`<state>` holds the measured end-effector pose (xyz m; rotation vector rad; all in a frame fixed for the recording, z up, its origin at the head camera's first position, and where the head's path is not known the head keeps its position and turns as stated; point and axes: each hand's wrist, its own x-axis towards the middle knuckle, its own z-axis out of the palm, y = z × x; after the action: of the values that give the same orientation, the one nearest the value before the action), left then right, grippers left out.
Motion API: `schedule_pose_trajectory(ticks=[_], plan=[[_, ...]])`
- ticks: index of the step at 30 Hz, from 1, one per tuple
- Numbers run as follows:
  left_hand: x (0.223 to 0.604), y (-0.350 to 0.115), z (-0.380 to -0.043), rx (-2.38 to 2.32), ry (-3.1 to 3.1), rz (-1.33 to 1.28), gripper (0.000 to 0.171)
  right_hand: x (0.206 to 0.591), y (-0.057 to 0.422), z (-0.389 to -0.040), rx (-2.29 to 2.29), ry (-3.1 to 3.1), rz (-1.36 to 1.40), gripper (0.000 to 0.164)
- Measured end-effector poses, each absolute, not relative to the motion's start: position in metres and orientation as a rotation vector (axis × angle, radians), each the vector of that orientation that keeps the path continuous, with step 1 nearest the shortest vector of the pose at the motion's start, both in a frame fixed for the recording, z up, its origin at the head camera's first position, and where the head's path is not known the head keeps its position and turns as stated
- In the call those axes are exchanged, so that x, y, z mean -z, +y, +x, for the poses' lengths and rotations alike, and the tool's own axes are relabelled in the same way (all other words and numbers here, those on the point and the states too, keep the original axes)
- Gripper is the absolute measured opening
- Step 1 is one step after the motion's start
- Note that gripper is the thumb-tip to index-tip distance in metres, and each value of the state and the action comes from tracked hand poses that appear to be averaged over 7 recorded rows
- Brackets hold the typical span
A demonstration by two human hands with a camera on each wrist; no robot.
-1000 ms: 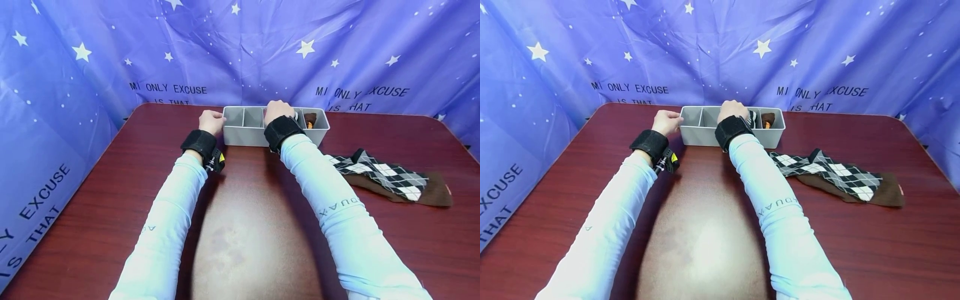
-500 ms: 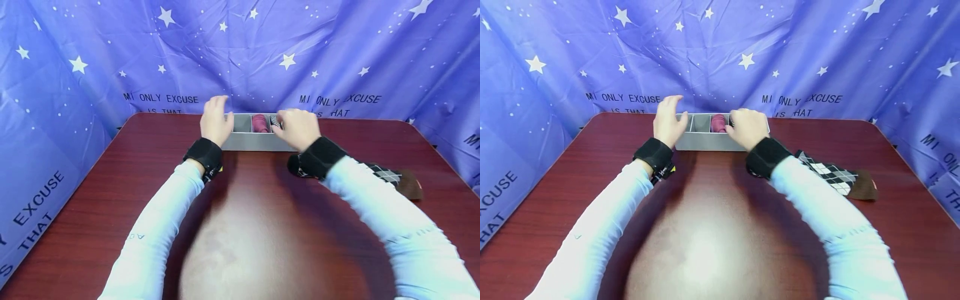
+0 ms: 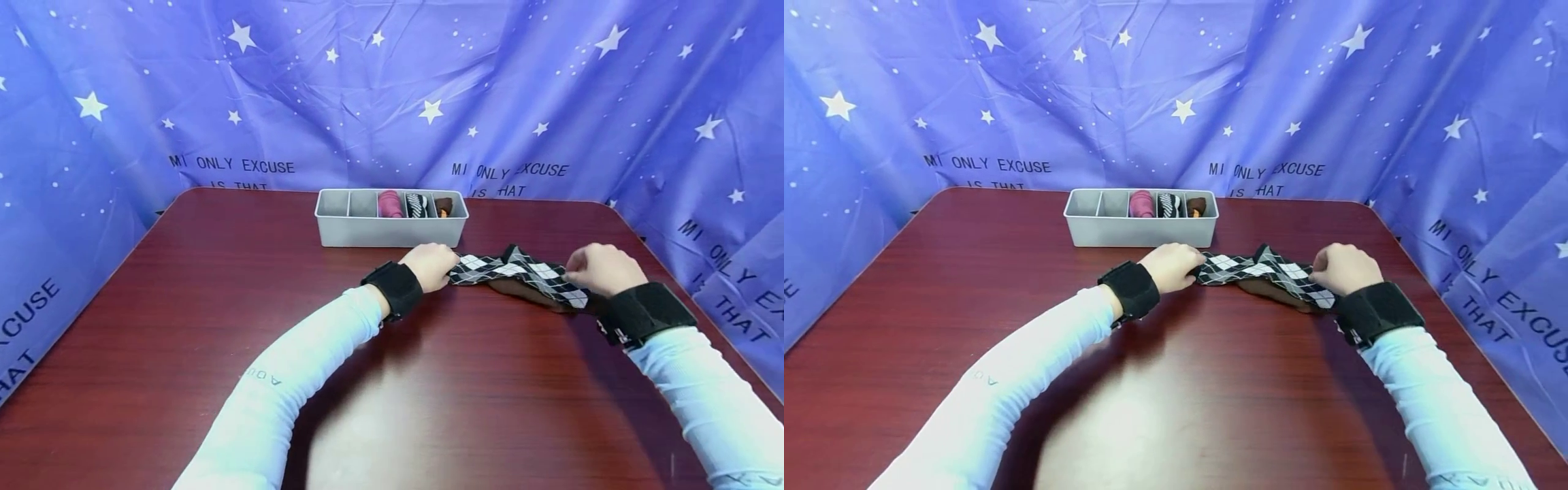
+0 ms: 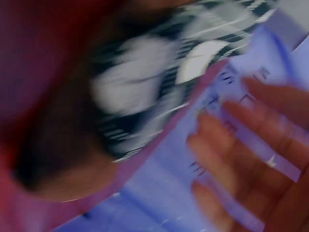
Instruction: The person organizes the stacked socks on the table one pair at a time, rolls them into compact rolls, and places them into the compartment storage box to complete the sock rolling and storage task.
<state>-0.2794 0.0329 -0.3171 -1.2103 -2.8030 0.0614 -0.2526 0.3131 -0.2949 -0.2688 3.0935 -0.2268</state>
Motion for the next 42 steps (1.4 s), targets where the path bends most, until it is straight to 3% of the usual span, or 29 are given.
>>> schedule_pose_trajectory(ticks=[7,13,17,26,30,36,38,42], plan=[[0.345,0.038,-0.287,-0.336,-2.91,-1.126,0.018,0.331,0.311,-0.241,0.165,3.004,-0.507,0.025],[0.357,0.035,-0.29,-0.382,-2.811,-1.137,0.018,0.337,0.298,-0.239,0.074,3.049,-0.546,0.01],[0.359,0.028,-0.289,-0.34,-2.808,-1.106,0.018,0.339,0.298,-0.24,0.085,3.147,-0.556,0.009],[0.32,-0.028,-0.272,0.543,-2.899,-1.027,0.015,0.327,0.295,-0.22,0.348,3.462,-0.466,0.015],[0.296,-0.06,-0.266,0.952,-2.795,-1.073,0.012,0.317,0.277,-0.2,0.47,3.423,-0.573,0.013],[0.281,-0.105,-0.271,1.159,-2.871,-1.03,0.016,0.317,0.24,-0.174,0.767,2.971,-0.934,0.008],[0.285,-0.114,-0.274,1.101,-2.975,-1.025,0.015,0.323,0.227,-0.166,0.914,2.63,-0.965,0.008],[0.307,-0.113,-0.28,0.748,-3.143,-1.093,0.009,0.342,0.202,-0.15,1.051,2.047,-0.854,0.025]])
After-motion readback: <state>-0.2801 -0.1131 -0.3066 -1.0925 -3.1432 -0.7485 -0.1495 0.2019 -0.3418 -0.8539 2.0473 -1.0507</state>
